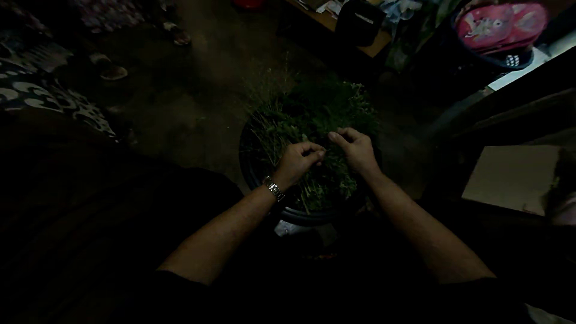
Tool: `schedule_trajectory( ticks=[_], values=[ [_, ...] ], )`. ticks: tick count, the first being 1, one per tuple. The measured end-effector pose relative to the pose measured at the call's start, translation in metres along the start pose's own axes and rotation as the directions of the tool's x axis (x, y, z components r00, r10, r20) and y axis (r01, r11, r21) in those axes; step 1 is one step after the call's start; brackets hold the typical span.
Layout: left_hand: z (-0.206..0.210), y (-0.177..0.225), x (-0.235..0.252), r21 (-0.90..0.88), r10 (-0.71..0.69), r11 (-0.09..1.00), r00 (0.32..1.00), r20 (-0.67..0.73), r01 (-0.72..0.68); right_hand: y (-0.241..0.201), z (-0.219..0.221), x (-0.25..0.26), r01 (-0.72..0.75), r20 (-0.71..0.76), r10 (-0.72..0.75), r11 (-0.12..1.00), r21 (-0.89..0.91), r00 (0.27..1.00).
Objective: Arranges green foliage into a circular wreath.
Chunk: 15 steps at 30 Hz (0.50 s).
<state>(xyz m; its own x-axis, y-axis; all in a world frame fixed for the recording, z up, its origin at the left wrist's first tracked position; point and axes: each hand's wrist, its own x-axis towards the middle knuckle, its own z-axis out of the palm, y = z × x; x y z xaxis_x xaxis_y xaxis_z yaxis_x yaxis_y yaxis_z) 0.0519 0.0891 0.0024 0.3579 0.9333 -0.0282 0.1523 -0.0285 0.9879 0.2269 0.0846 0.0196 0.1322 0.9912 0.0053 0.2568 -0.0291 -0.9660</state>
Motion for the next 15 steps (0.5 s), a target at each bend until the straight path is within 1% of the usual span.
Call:
schedule_trajectory(
  ticks=[2,3,6,9,12,15],
  values=[
    [0.001,-0.002,0.0,-0.012,0.007,1.0,1.0,0.008,-0.007,-0.002,0.005,-0.001,-0.013,-0.046,0.014,1.0,0.021,0.999],
    [0.002,-0.002,-0.001,-0.028,0.015,1.0,1.0,0.009,-0.015,-0.002,0.006,-0.002,-0.009,-0.047,0.01,1.0,0.021,0.999],
    [0.003,-0.001,-0.001,-0.046,0.015,0.999,1.0,-0.027,-0.017,-0.002,0.011,-0.007,0.036,-0.008,-0.036,0.998,-0.051,0.999],
    [0.003,-0.002,0.001,-0.07,0.012,0.997,0.999,-0.052,-0.015,-0.001,0.012,-0.01,0.053,0.01,-0.052,0.996,-0.078,0.999],
    [0.001,-0.001,0.0,-0.059,0.006,0.998,0.999,-0.044,-0.009,-0.002,0.011,-0.011,0.019,0.005,-0.018,0.995,-0.095,1.0],
    [0.001,0.006,0.0,-0.033,-0.034,0.999,0.999,-0.035,0.033,-0.005,0.011,-0.013,0.004,-0.016,-0.006,0.995,-0.097,1.0]
  ],
)
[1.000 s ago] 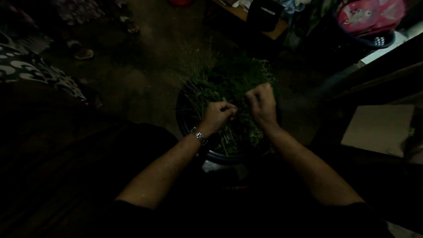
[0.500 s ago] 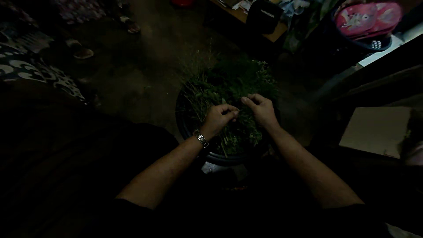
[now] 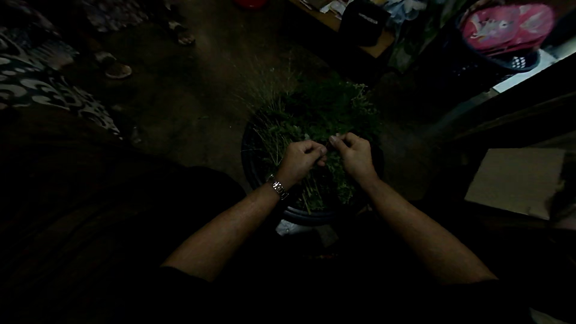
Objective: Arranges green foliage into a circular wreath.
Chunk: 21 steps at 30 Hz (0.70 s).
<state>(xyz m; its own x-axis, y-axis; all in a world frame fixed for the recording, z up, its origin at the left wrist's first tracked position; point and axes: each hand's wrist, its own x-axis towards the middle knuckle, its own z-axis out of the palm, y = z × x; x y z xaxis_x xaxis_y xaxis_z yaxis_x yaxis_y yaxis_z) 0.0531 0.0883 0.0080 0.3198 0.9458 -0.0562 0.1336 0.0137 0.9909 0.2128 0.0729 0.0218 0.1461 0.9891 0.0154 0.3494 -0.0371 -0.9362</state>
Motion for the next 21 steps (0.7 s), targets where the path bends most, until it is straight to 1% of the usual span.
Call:
schedule_trajectory(
  ticks=[4,6,7,10,11,12,13,14,15,16,17,18,19,21],
  values=[
    [0.001,-0.001,0.004,-0.008,-0.002,1.0,1.0,-0.004,0.002,0.0,0.002,0.0,0.005,-0.016,-0.006,0.999,-0.035,1.0],
    [0.0,0.003,0.0,0.031,-0.047,0.998,0.999,-0.013,0.047,0.0,-0.006,0.005,0.017,-0.03,-0.02,0.996,-0.086,0.999],
    [-0.001,0.002,-0.001,0.04,-0.061,0.997,0.998,-0.017,0.062,-0.002,-0.014,0.011,-0.005,-0.049,0.001,0.996,-0.088,0.999],
    [-0.004,-0.004,0.002,-0.015,-0.067,0.998,0.998,-0.016,0.067,-0.003,-0.036,0.032,-0.078,-0.173,0.071,0.996,-0.036,0.982],
    [-0.006,-0.005,0.003,-0.027,-0.062,0.998,0.998,-0.013,0.062,-0.002,-0.041,0.035,-0.08,-0.204,0.065,0.994,-0.067,0.977],
    [-0.006,-0.006,0.003,-0.034,-0.056,0.998,0.998,-0.012,0.056,-0.003,-0.045,0.036,-0.071,-0.23,0.037,0.988,-0.139,0.972],
    [-0.007,-0.007,0.004,-0.03,-0.048,0.998,0.999,-0.012,0.048,-0.003,-0.048,0.035,-0.038,-0.236,-0.019,0.972,-0.232,0.972],
    [-0.007,-0.007,0.005,-0.013,-0.051,0.999,0.999,-0.011,0.051,-0.001,-0.051,0.035,0.037,-0.214,-0.113,0.943,-0.33,0.97],
    [-0.007,-0.006,0.005,0.027,-0.061,0.998,0.998,-0.003,0.061,0.001,-0.053,0.034,0.16,-0.17,-0.254,0.888,-0.432,0.952],
    [-0.007,-0.005,0.006,0.088,-0.073,0.994,0.997,0.018,0.071,0.003,-0.054,0.033,0.294,-0.094,-0.399,0.798,-0.526,0.912],
    [-0.008,-0.004,0.007,0.16,-0.079,0.985,0.996,0.048,0.071,0.003,-0.055,0.032,0.424,0.016,-0.508,0.701,-0.574,0.861],
    [-0.008,-0.004,0.009,0.244,-0.07,0.968,0.995,0.076,0.049,0.003,-0.055,0.031,0.536,0.147,-0.569,0.612,-0.581,0.809],
    [-0.009,-0.005,0.01,0.323,-0.067,0.946,0.992,0.108,0.028,0.002,-0.053,0.03,0.62,0.276,-0.583,0.545,-0.565,0.764],
    [-0.01,-0.008,0.011,0.419,-0.062,0.908,0.984,0.169,-0.015,0.002,-0.046,0.025,0.727,0.473,-0.557,0.454,-0.514,0.683]
  ],
)
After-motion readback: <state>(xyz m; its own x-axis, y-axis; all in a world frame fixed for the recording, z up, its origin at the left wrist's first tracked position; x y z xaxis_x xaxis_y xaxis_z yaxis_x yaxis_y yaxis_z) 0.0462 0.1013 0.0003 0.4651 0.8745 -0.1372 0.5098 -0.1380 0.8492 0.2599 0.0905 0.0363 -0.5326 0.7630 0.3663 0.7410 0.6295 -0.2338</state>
